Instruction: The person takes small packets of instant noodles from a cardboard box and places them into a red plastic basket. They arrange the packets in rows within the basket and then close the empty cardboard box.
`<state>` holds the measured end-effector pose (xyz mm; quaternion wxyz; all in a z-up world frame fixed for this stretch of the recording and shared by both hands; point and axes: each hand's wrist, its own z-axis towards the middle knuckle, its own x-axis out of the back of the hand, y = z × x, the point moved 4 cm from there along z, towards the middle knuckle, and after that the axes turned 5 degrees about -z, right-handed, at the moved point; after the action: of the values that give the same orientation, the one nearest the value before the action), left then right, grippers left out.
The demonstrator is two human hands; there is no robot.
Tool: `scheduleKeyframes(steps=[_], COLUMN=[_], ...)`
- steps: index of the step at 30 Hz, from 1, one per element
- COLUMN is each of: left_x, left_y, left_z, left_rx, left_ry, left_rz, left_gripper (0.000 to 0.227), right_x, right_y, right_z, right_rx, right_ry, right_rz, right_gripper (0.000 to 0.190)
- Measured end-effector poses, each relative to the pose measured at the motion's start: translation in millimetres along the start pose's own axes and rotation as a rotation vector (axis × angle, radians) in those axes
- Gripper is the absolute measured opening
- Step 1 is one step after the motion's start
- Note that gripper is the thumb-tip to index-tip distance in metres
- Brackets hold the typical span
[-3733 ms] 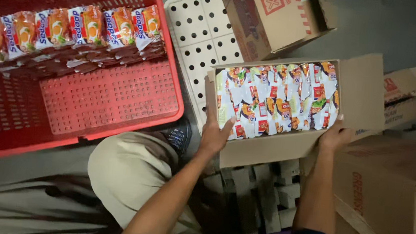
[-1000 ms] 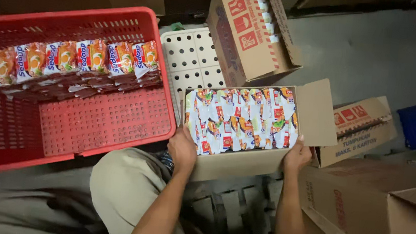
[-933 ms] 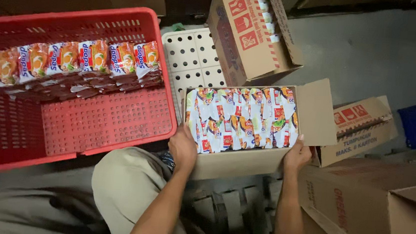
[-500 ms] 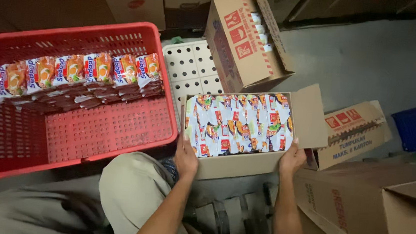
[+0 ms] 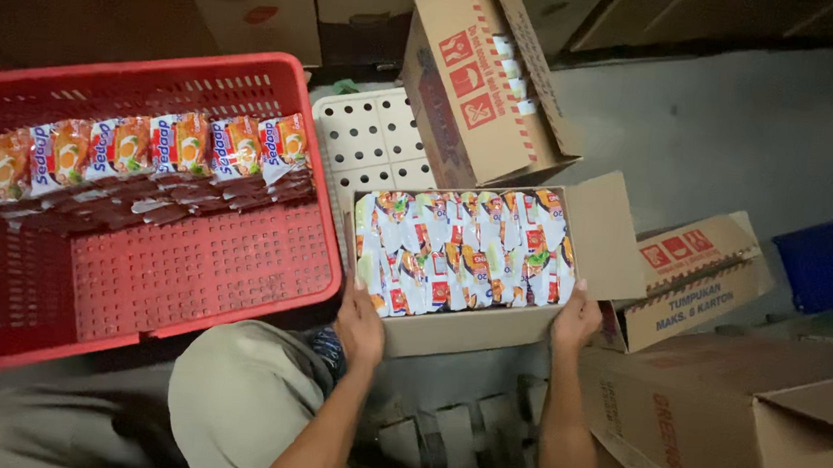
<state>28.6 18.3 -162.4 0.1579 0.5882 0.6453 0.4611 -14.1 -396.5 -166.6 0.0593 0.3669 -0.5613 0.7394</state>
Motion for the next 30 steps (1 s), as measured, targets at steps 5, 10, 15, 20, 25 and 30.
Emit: scheduleKeyframes(steps=[5,10,15,20,25,30], left_x=[-6.8,5.5,3.1,40.1,132.0,208.0], left_y=[-11.0,7.9,-29.3,26.0,157.1,186.4], left_z=[4.4,-12.2,-12.9,-55.5,-121.9,-113.3], left_rx=[0.018,0.168,0.327,0.072,-0.237,-0.53], left_ry=[-0.044,-0.114,-0.123,-0.317,-0.553,-0.576], left_rz=[0.04,0.084,0.11,0.113,0.076,0.232], left_gripper=[0.061,0.074,0.114,0.102,0.087,0.087], right_x=[0.5,4.9,25.4,19.5,-12.5,-19.4], right_y=[0.6,-10.3,-30.2,-41.2,-51.9,-55.9], right_z=[-15.6,-30.8,-86.1,-154.2,-205.6,-212.1], right_rx=[-0.049,-0.106,0.119,0.37,0.392,0.389], right_ry=[-0.009,0.003,0.13,0.186,-0.088,-0.352], right_rz=[0.004,0.001,-0.096,-0.191,-0.461,-0.314], right_gripper=[0.064,0.065,0.059,0.058,0.087,0.086])
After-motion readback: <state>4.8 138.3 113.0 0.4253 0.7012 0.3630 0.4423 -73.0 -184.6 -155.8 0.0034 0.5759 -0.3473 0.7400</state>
